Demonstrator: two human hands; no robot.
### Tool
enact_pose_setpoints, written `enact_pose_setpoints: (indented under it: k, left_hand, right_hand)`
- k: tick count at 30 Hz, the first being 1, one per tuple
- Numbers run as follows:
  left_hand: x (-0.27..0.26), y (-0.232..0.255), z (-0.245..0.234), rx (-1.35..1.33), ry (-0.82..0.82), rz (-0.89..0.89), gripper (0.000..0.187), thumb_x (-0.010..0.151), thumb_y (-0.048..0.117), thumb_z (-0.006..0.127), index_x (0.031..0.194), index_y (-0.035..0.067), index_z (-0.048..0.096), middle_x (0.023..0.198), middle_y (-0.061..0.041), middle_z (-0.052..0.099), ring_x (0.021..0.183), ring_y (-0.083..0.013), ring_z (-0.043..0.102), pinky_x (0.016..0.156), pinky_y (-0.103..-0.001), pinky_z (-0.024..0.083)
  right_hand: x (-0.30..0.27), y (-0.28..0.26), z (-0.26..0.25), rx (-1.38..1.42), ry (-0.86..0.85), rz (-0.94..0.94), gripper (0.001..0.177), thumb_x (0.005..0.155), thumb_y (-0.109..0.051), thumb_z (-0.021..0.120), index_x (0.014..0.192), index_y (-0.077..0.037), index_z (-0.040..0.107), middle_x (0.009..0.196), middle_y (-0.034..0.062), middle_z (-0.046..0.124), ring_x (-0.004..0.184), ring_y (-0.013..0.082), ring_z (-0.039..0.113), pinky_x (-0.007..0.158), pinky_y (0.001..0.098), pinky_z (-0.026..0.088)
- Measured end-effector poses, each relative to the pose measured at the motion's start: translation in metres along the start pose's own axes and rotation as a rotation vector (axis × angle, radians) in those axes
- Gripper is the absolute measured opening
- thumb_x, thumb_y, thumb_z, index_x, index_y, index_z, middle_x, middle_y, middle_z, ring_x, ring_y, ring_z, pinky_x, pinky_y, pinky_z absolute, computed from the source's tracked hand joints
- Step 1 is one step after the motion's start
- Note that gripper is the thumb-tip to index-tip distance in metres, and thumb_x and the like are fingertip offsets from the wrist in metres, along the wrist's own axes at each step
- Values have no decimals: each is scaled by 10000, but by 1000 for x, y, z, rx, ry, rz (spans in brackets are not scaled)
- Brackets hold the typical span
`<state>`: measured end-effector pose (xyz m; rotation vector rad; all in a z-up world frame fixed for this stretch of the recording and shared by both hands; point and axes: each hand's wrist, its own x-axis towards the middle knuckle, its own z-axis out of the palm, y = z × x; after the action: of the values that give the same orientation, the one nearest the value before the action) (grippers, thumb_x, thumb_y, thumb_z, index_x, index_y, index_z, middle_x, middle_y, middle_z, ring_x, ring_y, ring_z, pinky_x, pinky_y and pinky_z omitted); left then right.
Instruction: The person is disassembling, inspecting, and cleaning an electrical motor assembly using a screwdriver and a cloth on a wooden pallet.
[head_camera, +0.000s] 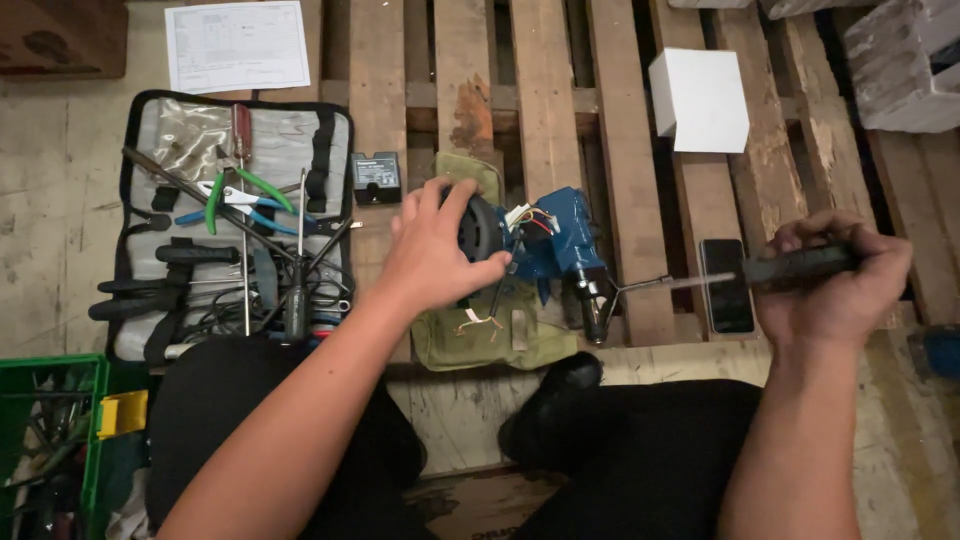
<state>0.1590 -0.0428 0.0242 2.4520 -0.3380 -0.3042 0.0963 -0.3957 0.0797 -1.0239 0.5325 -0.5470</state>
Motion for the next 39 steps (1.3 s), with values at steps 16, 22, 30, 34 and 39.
enact_pose_setpoints:
  k: [16, 22, 30, 34, 39]
  left_hand:
    - [21, 50, 7, 124, -32, -14, 884, 757, 644, 676, 1489, 207, 441, 1530, -209, 386, 1368, -472, 334, 1036, -637, 314]
    - [23, 55, 4, 138, -68, -46, 892, 775, 631, 684, 1517, 209, 422, 1561, -213, 358, 1384, -446, 326, 1058, -631, 299]
    - [23, 47, 8, 141, -12, 15, 935, 743, 697, 748, 1490, 217, 458, 1549, -209, 380, 1397, -448, 333, 1047, -641, 318]
    - [22, 46, 9, 140, -13, 36, 956, 750, 709, 733, 1515, 219, 435, 1549, -199, 360, 1385, -445, 327, 1046, -637, 317]
    - [23, 43, 11, 167, 8, 66, 988, 746, 750, 726, 1522, 210, 439, 1544, -233, 379, 1371, -470, 343, 1046, -655, 317]
  right_hand:
    - [7, -7, 9, -152, 39, 108, 281, 906, -424, 520, 809, -178, 615, 750, 35, 589, 516, 174, 450, 420, 297, 292]
    - [20, -23, 26, -180, 82, 101, 191, 927, -453, 559, 858, -274, 570, 862, -92, 669, 733, 114, 612, 499, 282, 342]
    - [11, -10, 74, -639, -171, 36, 131, 1165, -236, 457, 1154, -130, 534, 1153, 52, 620, 1020, 178, 659, 699, 236, 605]
    - [29, 8, 60, -622, -360, -27, 110, 1177, -214, 473, 1142, -135, 541, 995, 80, 651, 786, 153, 621, 603, 233, 523]
    - [35, 25, 62, -903, -192, 97, 202, 1163, -260, 488, 1019, -147, 574, 938, 17, 651, 812, 142, 610, 683, 285, 516]
